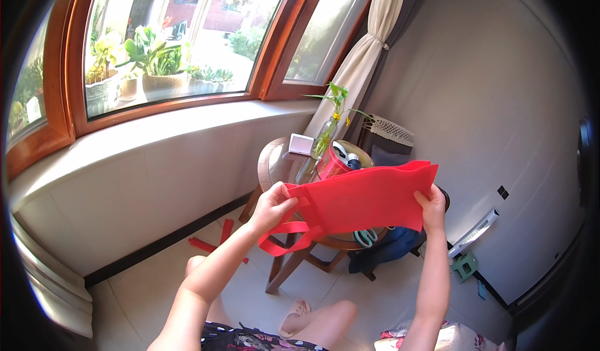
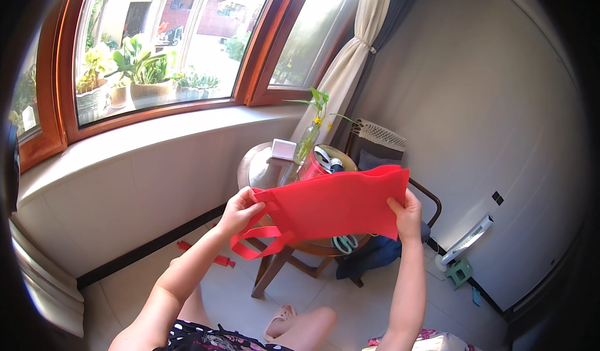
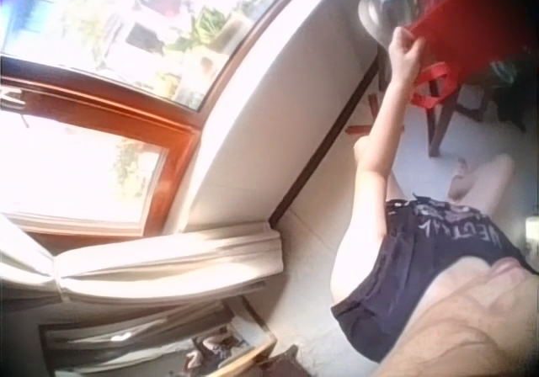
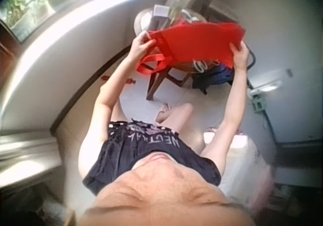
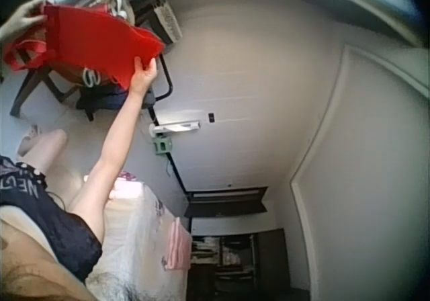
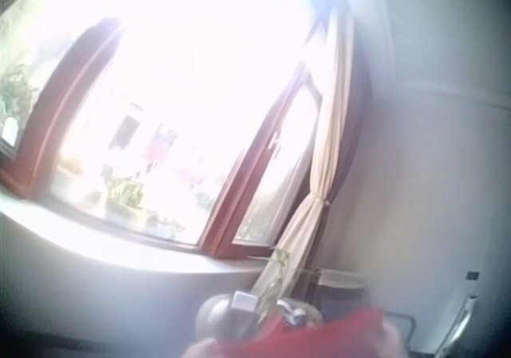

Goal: The person uses shears to cut a red fabric bag, then threads a needle with white thread and sews a small section of the bag by hand.

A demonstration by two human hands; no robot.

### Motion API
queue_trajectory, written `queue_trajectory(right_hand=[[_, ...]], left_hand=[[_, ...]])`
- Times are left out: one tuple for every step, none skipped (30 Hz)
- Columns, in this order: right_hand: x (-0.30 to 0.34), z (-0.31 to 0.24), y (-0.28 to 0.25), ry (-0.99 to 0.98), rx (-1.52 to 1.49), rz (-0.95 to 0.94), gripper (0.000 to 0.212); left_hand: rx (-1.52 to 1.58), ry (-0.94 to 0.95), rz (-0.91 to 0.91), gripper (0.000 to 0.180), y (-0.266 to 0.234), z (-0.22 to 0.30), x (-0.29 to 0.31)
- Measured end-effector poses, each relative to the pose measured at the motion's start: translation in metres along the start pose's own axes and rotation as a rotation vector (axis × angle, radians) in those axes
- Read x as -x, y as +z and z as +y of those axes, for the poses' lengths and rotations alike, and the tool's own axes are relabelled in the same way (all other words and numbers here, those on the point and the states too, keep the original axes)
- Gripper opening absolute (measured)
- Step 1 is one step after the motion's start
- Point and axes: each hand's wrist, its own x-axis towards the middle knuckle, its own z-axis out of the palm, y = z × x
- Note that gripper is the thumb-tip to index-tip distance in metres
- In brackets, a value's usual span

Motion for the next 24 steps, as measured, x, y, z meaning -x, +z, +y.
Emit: queue_trajectory(right_hand=[[0.007,0.009,-0.001,0.034,0.031,0.004,0.027],[0.016,0.018,-0.002,0.068,0.063,0.007,0.028],[0.027,0.022,0.000,0.109,0.044,0.022,0.029],[0.039,0.025,0.004,0.110,0.068,0.050,0.029],[0.048,0.030,0.004,0.119,0.013,0.067,0.029],[0.058,0.034,0.003,0.130,-0.040,0.090,0.029],[0.066,0.039,0.003,0.141,-0.042,0.097,0.029],[0.074,0.044,0.005,0.150,-0.116,0.122,0.028],[0.083,0.050,0.005,0.165,-0.186,0.149,0.028],[0.090,0.057,0.005,0.182,-0.184,0.158,0.028],[0.098,0.064,0.005,0.193,-0.230,0.188,0.028],[0.105,0.071,0.008,0.207,-0.283,0.214,0.028],[0.113,0.073,0.010,0.233,-0.313,0.228,0.029],[0.121,0.078,0.010,0.253,-0.316,0.235,0.029],[0.128,0.083,0.010,0.263,-0.306,0.244,0.029],[0.135,0.087,0.010,0.273,-0.296,0.253,0.029],[0.142,0.091,0.010,0.287,-0.301,0.262,0.029],[0.148,0.094,0.009,0.301,-0.259,0.249,0.029],[0.154,0.097,0.008,0.315,-0.217,0.236,0.028],[0.157,0.099,0.009,0.325,-0.220,0.244,0.028],[0.158,0.099,0.010,0.389,-0.239,0.241,0.028],[0.158,0.100,0.011,0.453,-0.259,0.237,0.027],[0.158,0.101,0.010,0.477,-0.251,0.238,0.023],[0.156,0.101,0.014,0.484,-0.262,0.234,0.023]], left_hand=[[-0.009,-0.013,0.007,0.016,0.001,0.004,0.004],[-0.062,0.008,0.044,0.016,0.003,0.009,0.009],[-0.117,0.034,0.082,0.016,0.001,0.013,0.014],[-0.122,0.025,0.083,0.016,-0.002,0.013,0.017],[-0.222,0.027,0.080,0.016,-0.004,0.012,0.022],[-0.320,0.027,0.071,0.017,-0.005,0.011,0.026],[-0.322,0.037,0.085,0.016,-0.004,0.011,0.029],[-0.325,0.025,0.079,0.016,-0.003,0.010,0.032],[-0.269,0.023,0.100,0.014,-0.001,0.007,0.036],[-0.213,0.019,0.122,0.013,0.001,0.005,0.039],[-0.187,0.003,0.140,0.011,0.003,0.006,0.041],[-0.234,-0.007,0.138,0.011,0.005,0.008,0.044],[-0.322,-0.007,0.136,0.012,0.007,0.011,0.047],[-0.410,-0.008,0.132,0.012,0.008,0.011,0.050],[-0.416,-0.022,0.127,0.012,0.006,0.010,0.052],[-0.511,0.037,0.128,0.014,0.004,0.009,0.055],[-0.605,0.097,0.127,0.015,0.002,0.008,0.057],[-0.544,0.046,0.140,0.018,0.001,0.006,0.059],[-0.530,-0.018,0.113,0.019,-0.001,0.005,0.060],[-0.515,-0.083,0.086,0.020,-0.003,0.005,0.062],[-0.519,-0.090,0.080,0.020,-0.004,0.006,0.061],[-0.487,-0.222,0.084,0.019,-0.004,0.006,0.059],[-0.455,-0.354,0.088,0.019,-0.006,0.006,0.057],[-0.439,-0.351,0.088,0.022,-0.021,-0.006,0.056]])
